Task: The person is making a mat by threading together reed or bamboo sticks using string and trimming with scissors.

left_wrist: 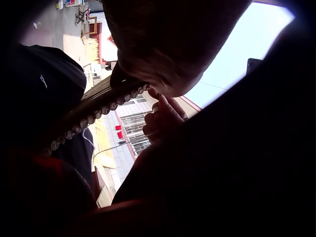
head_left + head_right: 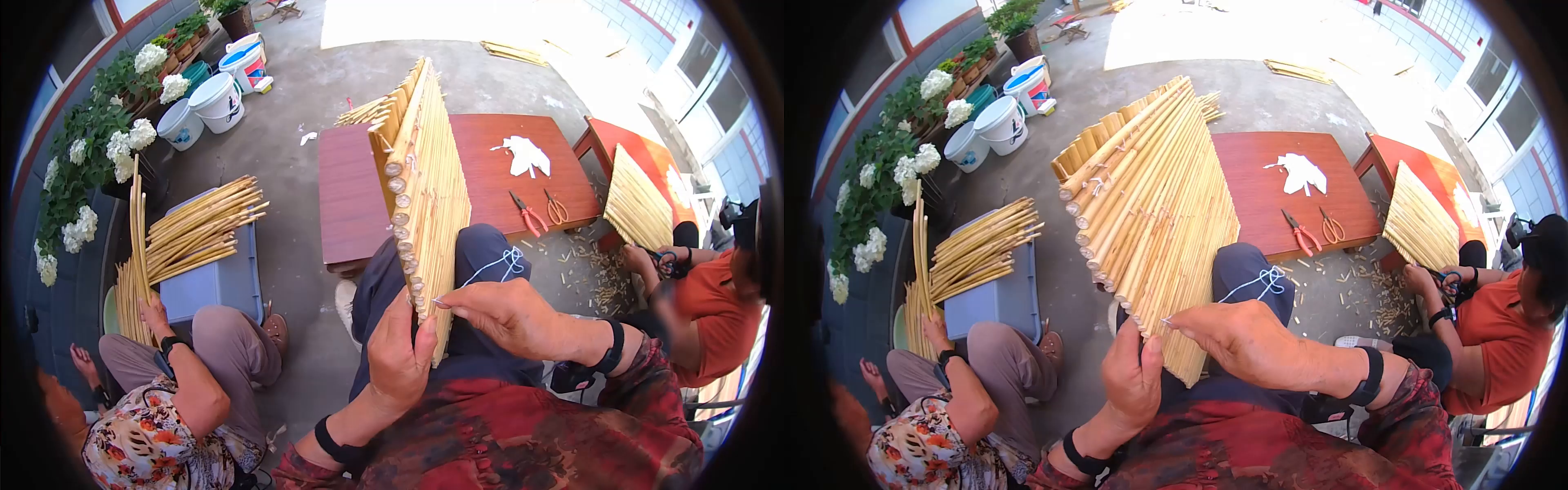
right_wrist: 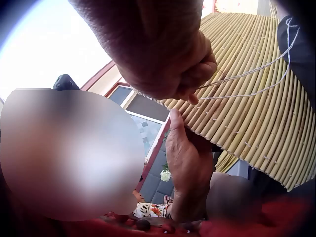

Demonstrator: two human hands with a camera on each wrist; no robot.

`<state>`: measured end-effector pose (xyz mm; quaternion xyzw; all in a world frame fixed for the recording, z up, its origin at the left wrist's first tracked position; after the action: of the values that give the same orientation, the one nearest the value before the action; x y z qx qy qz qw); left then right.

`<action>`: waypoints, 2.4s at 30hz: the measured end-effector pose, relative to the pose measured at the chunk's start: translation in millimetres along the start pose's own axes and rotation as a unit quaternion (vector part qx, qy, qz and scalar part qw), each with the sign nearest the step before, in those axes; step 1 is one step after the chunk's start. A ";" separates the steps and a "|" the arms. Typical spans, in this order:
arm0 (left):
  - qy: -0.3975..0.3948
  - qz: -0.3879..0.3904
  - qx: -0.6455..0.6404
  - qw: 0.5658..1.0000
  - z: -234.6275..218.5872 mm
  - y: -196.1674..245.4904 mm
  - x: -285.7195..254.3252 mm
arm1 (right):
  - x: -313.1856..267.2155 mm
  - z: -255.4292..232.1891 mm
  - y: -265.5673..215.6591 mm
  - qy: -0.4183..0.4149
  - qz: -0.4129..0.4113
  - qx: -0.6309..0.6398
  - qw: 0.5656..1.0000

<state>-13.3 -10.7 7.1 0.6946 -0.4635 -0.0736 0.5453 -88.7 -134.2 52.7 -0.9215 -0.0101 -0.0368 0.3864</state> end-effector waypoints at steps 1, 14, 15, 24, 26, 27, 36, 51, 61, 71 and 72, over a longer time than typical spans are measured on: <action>0.002 0.038 -0.001 0.999 0.9 2.6 0.6 | -1.3 -2.2 -1.8 -0.012 0.005 -0.015 1.000; -0.060 0.122 -0.034 0.990 13.1 -4.7 -3.7 | -28.4 -21.5 -0.4 -0.097 0.152 -0.077 0.981; -0.072 0.127 -0.001 0.989 15.4 -2.6 -6.1 | -30.8 -23.0 -0.2 -0.101 0.144 -0.085 0.981; -0.084 0.061 -0.023 0.994 21.5 2.5 -7.6 | -31.7 -22.1 -6.0 -0.116 0.165 -0.083 0.976; -0.077 0.057 -0.003 0.995 22.4 3.8 -6.1 | -27.7 -17.5 -5.5 -0.085 0.103 -0.094 0.987; -0.067 0.051 0.010 0.996 23.1 4.2 -6.1 | -27.2 -15.6 -7.3 -0.058 0.045 -0.107 0.991; -0.066 0.029 0.052 0.996 27.1 6.4 -5.4 | -27.8 -12.9 1.4 -0.006 -0.040 -0.174 0.984; -0.047 0.028 0.051 0.997 27.0 5.0 -4.0 | -19.3 -13.0 0.1 -0.038 -0.083 -0.196 0.976; -0.056 0.018 0.036 0.998 22.8 1.7 -3.1 | -7.5 -10.3 -2.5 -0.034 -0.127 -0.192 0.973; -0.056 0.033 0.052 0.997 20.6 4.2 -3.2 | -2.0 -10.0 -15.0 -0.060 -0.092 -0.182 0.977; -0.056 0.033 0.049 0.997 20.2 4.2 -3.1 | -1.9 -9.5 -14.5 -0.069 -0.082 -0.180 0.978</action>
<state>-29.7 -22.2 1.4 0.6993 -0.5190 -0.0712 0.4864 -91.9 -130.8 69.6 -0.9723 -0.1056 -0.0060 0.2084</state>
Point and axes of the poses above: each hand's wrist, its own x-axis towards the middle knuckle, its own z-axis out of the palm, y = z × x, the point moved 5 cm from there along x, towards the middle knuckle, and after that the axes turned 8 degrees about -y, right-handed, at the moved point
